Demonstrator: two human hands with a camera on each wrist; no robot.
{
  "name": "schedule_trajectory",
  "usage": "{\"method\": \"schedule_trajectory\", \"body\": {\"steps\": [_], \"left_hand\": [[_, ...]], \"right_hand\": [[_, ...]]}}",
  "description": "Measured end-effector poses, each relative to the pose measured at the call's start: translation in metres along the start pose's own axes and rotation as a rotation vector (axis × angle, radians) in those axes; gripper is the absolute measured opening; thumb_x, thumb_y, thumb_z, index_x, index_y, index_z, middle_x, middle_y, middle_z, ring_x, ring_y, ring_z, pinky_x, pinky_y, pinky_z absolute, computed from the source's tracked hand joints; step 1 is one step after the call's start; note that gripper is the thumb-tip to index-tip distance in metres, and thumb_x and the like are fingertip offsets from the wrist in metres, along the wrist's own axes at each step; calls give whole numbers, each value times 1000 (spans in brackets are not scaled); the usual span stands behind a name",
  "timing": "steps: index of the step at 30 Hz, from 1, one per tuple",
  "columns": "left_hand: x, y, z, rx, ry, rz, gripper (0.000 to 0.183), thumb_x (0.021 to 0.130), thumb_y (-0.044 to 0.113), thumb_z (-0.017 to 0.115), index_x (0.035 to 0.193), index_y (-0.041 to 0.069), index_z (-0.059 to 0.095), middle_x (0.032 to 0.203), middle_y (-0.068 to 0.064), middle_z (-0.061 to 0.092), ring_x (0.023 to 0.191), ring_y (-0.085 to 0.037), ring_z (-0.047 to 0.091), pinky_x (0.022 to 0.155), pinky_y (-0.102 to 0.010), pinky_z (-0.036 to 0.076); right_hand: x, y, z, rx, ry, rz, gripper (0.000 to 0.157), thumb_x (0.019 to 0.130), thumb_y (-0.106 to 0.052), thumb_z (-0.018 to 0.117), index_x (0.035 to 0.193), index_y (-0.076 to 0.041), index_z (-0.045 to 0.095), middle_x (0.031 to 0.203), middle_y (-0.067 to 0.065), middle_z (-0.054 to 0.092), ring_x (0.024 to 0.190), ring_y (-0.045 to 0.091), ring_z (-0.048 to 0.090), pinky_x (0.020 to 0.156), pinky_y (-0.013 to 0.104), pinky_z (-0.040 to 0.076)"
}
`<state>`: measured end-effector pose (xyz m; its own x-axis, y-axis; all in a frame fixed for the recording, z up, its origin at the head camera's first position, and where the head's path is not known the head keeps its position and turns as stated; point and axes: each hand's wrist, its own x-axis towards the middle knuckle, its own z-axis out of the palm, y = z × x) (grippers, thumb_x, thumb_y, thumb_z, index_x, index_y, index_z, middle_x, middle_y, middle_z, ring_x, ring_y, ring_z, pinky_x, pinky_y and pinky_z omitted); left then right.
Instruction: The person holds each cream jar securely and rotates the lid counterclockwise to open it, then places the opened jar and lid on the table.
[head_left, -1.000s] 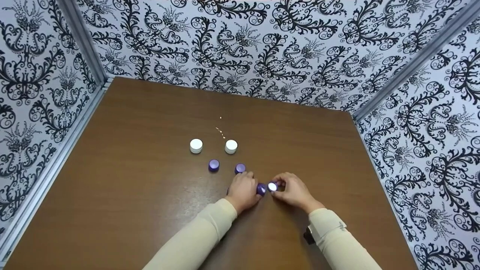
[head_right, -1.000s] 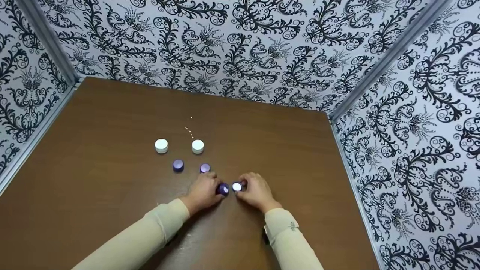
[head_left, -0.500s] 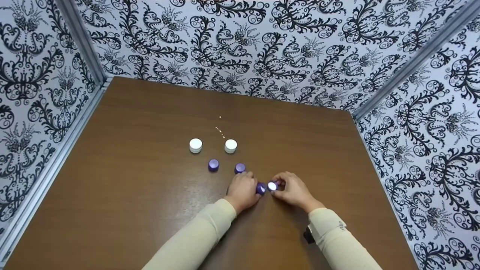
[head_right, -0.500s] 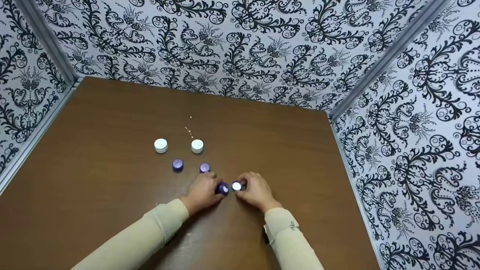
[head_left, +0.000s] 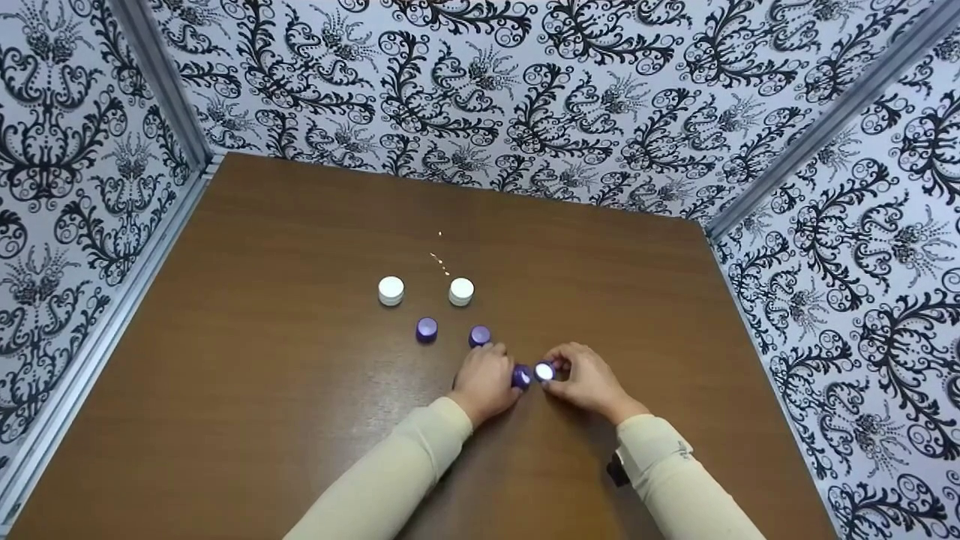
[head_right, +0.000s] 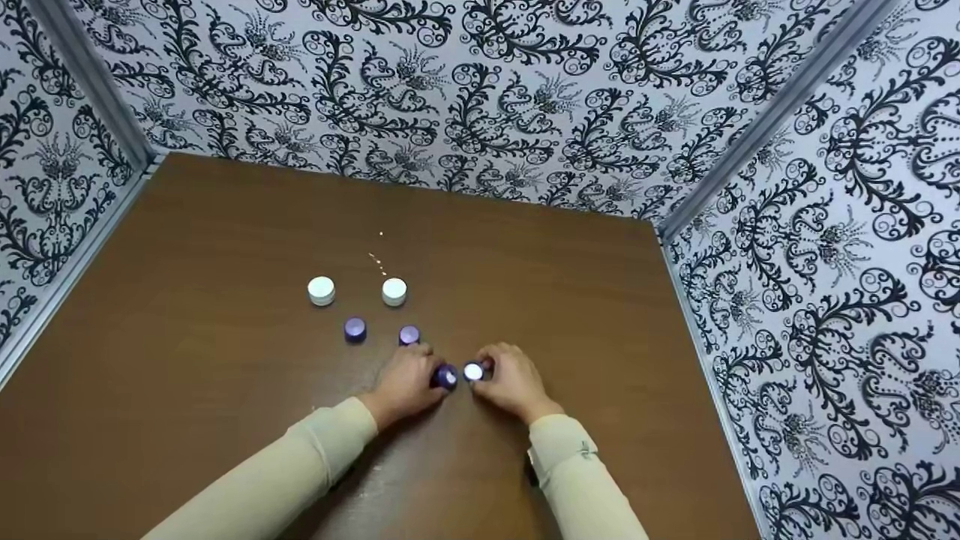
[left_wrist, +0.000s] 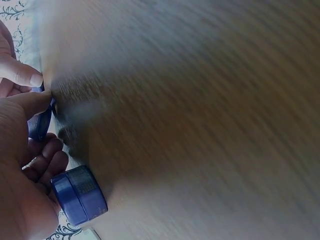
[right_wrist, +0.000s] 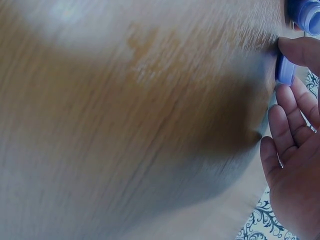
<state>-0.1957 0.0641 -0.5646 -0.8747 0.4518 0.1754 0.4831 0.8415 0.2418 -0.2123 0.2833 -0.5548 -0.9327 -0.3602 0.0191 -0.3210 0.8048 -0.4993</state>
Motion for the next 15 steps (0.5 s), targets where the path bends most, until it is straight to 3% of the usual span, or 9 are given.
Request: {"method": "schedule_trajectory", "body": {"steps": [15], "left_hand": [[0,2,-1,21,-3,-26,38,77,45,80,90,10,74,91,-4,62,88,-25,61,80,-38,48]], "right_hand": [[1,1,1,-3,0,2,32,73,-20,86,100,-15,69,91,-5,61,88,15,54,79,38,45]]}}
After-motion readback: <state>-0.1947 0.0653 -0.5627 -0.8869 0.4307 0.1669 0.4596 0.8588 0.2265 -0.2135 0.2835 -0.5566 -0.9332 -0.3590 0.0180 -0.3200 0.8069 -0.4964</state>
